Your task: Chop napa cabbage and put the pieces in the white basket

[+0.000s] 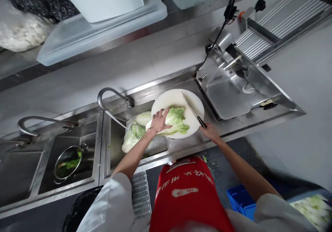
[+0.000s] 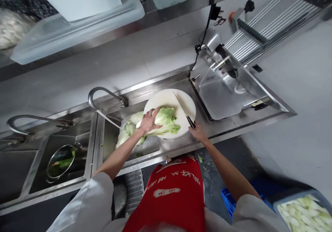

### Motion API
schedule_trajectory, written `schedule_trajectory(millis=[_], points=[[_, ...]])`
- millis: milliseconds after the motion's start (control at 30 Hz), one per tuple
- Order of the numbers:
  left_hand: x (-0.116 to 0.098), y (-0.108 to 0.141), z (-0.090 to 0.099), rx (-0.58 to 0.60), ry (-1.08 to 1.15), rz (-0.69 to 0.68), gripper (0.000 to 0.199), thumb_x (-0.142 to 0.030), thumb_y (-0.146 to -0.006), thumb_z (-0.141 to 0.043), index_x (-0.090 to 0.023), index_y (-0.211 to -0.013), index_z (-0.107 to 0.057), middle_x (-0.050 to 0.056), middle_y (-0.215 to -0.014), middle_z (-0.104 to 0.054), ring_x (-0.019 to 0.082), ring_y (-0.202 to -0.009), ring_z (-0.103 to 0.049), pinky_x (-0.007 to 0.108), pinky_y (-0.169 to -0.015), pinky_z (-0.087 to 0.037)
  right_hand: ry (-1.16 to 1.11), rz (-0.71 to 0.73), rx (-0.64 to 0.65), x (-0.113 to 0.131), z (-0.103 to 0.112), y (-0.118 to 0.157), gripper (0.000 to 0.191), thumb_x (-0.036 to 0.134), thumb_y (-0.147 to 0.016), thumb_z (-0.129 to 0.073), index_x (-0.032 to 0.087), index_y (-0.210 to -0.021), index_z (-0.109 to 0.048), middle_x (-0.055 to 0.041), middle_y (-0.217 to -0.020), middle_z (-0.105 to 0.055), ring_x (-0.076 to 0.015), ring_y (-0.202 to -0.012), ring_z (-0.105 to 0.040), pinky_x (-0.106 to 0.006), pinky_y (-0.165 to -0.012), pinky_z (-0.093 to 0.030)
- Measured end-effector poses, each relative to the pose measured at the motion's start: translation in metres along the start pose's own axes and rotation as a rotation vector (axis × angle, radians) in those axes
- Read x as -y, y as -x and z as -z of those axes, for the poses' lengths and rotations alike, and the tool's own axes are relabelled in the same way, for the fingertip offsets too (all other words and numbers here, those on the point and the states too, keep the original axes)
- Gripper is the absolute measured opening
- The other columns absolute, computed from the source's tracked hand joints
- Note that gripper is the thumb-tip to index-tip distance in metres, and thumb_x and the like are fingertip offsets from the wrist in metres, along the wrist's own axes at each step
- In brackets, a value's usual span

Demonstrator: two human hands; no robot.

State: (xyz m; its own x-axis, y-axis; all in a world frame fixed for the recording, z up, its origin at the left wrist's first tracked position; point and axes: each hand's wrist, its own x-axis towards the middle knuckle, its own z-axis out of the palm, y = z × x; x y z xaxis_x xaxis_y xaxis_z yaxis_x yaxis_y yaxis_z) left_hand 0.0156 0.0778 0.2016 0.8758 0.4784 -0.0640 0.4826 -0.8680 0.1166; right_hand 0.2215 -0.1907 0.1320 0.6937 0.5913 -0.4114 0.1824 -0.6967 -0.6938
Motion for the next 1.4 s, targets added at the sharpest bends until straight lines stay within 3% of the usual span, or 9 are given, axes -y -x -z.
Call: schedule_trajectory(millis=[100, 167, 300, 467, 567, 667, 900, 1167, 1400], points=[[-0.032, 0.000, -0.009, -0.085, -0.022, 0.039, 0.104, -0.073, -0.098, -0.053, -0.014, -0.174, -0.013, 0.025, -0.165, -0.041, 0.044, -0.144, -0.046, 0.059, -0.118, -0.039, 0.030, -0.017, 0.126, 0.000, 0.008, -0.012, 0.022, 0.027, -0.098, -0.053, 0.013, -0.094, -0.070, 0.0009, -0.057, -0.058, -0.0144, -0.052, -0.058, -0.021, -0.054, -0.040], [-0.041, -0.002, -0.010, -0.116, -0.009, 0.088, 0.087, -0.067, -0.107, -0.033, -0.011, -0.171, -0.018, 0.024, -0.165, -0.043, 0.041, -0.144, -0.046, 0.058, -0.119, -0.039, 0.125, 0.052, 0.174, 0.016, 0.017, -0.024, 0.022, 0.024, -0.098, -0.055, 0.013, -0.111, -0.069, -0.0016, -0.067, -0.067, -0.0150, -0.053, -0.061, -0.022, -0.056, -0.042], [-0.037, -0.014, -0.004, -0.101, 0.019, 0.145, 0.074, -0.062, -0.110, -0.022, -0.014, -0.164, -0.037, 0.021, -0.163, -0.047, 0.039, -0.144, -0.049, 0.056, -0.118, -0.041, 0.367, 0.215, 0.047, 0.066, 0.031, -0.029, 0.031, 0.029, -0.108, -0.050, 0.015, -0.134, -0.058, -0.0142, -0.105, -0.077, -0.0221, -0.084, -0.073, -0.026, -0.069, -0.044], [-0.027, -0.030, -0.001, -0.073, 0.117, 0.184, 0.078, -0.069, -0.107, -0.025, -0.016, -0.160, -0.043, 0.022, -0.160, -0.050, 0.041, -0.143, -0.050, 0.057, -0.119, -0.040, 0.499, 0.272, -0.017, 0.096, 0.040, 0.034, 0.033, 0.035, -0.115, -0.032, 0.016, -0.132, -0.053, -0.0158, -0.099, -0.077, -0.0275, -0.093, -0.074, -0.029, -0.071, -0.038], [-0.021, -0.035, -0.002, -0.063, 0.160, 0.200, 0.079, -0.070, -0.106, -0.026, -0.016, -0.160, -0.043, 0.022, -0.161, -0.048, 0.042, -0.143, -0.050, 0.058, -0.120, -0.038, 0.553, 0.301, 0.057, 0.101, 0.040, 0.071, 0.030, 0.035, -0.115, -0.033, 0.017, -0.131, -0.052, -0.0146, -0.095, -0.077, -0.0285, -0.090, -0.075, -0.029, -0.068, -0.035], [-0.017, -0.038, -0.002, -0.051, 0.170, 0.207, 0.079, -0.071, -0.106, -0.025, -0.016, -0.160, -0.044, 0.022, -0.160, -0.049, 0.043, -0.142, -0.051, 0.058, -0.119, -0.039, 0.605, 0.289, 0.143, 0.106, 0.032, 0.081, 0.030, 0.032, -0.115, -0.034, 0.016, -0.133, -0.051, -0.0159, -0.098, -0.078, -0.0297, -0.093, -0.076, -0.029, -0.068, -0.038], [-0.017, -0.040, -0.003, -0.053, 0.145, 0.217, 0.080, -0.073, -0.105, -0.025, -0.016, -0.158, -0.046, 0.022, -0.156, -0.052, 0.043, -0.140, -0.051, 0.058, -0.117, -0.041, 0.673, 0.235, 0.208, 0.126, 0.016, 0.069, 0.031, 0.029, -0.115, -0.031, 0.015, -0.136, -0.048, -0.0196, -0.107, -0.077, -0.0327, -0.102, -0.077, -0.032, -0.079, -0.048], [-0.018, -0.041, -0.002, -0.048, 0.142, 0.208, 0.077, -0.070, -0.106, -0.028, -0.017, -0.158, -0.049, 0.022, -0.152, -0.056, 0.044, -0.136, -0.053, 0.060, -0.115, -0.042, 0.672, 0.222, 0.246, 0.142, 0.011, 0.034, 0.033, 0.031, -0.115, -0.030, 0.014, -0.135, -0.050, -0.0209, -0.109, -0.076, -0.0320, -0.106, -0.075, -0.032, -0.080, -0.047], [-0.016, -0.041, -0.004, -0.051, 0.170, 0.202, 0.079, -0.071, -0.106, -0.026, -0.017, -0.158, -0.049, 0.022, -0.153, -0.056, 0.044, -0.138, -0.051, 0.062, -0.116, -0.040, 0.656, 0.210, 0.303, 0.130, -0.007, 0.007, 0.034, 0.031, -0.114, -0.031, 0.014, -0.135, -0.053, -0.0205, -0.109, -0.075, -0.0321, -0.106, -0.075, -0.032, -0.082, -0.046]])
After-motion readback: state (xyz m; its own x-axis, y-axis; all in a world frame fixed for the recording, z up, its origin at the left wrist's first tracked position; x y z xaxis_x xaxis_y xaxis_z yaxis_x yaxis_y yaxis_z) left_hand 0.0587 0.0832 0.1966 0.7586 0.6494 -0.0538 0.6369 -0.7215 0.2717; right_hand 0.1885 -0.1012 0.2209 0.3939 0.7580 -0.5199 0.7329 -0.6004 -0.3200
